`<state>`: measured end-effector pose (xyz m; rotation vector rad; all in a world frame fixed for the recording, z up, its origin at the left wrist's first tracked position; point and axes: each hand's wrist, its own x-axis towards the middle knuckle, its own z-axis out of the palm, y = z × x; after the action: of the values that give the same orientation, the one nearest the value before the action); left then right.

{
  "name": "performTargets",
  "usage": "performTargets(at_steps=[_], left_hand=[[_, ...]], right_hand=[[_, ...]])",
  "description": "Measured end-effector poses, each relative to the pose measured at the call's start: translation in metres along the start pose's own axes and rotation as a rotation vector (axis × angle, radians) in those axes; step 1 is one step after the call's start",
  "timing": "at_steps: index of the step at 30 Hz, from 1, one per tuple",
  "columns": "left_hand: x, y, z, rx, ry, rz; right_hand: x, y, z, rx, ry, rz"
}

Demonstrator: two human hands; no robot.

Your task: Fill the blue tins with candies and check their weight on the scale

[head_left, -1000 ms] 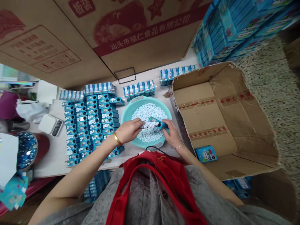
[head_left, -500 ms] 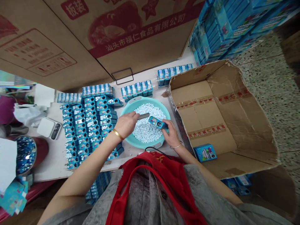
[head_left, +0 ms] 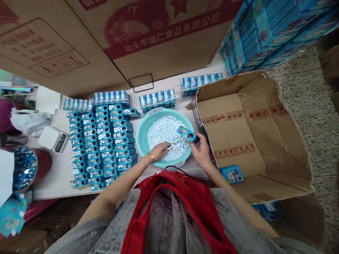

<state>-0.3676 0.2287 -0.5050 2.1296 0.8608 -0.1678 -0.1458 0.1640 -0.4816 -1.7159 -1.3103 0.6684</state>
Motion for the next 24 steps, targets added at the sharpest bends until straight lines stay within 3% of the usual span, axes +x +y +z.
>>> performTargets(at_steps=[3, 6, 11, 16, 19, 22, 24], left_hand=[[-0.021, 0.001, -0.032, -0.125, 0.051, 0.082], [-0.042, 0.015, -0.072, -0.181, 0.114, 0.164], [-0.05, 0.062, -0.123, 0.105, 0.038, 0.081], [-0.038, 0.122, -0.139, 0.543, -0.115, -0.114], [-0.039, 0.149, -0.144, 0.646, -0.145, -0.112], [-0.043, 0.145, -0.148, 0.657, -0.09, -0.104], [-0.041, 0.117, -0.145, 0.63, 0.022, -0.143]], right_hand=[[0.0, 0.001, -0.001, -0.009, -0.004, -0.013], [-0.001, 0.0, 0.0, -0.012, -0.031, -0.044], [-0.005, -0.008, 0.01, 0.011, -0.107, -0.142], [-0.013, -0.013, 0.022, 0.034, -0.146, -0.195], [-0.015, -0.013, 0.026, 0.054, -0.145, -0.194], [-0.014, -0.01, 0.025, 0.061, -0.126, -0.183], [-0.012, -0.007, 0.022, 0.06, -0.104, -0.166]])
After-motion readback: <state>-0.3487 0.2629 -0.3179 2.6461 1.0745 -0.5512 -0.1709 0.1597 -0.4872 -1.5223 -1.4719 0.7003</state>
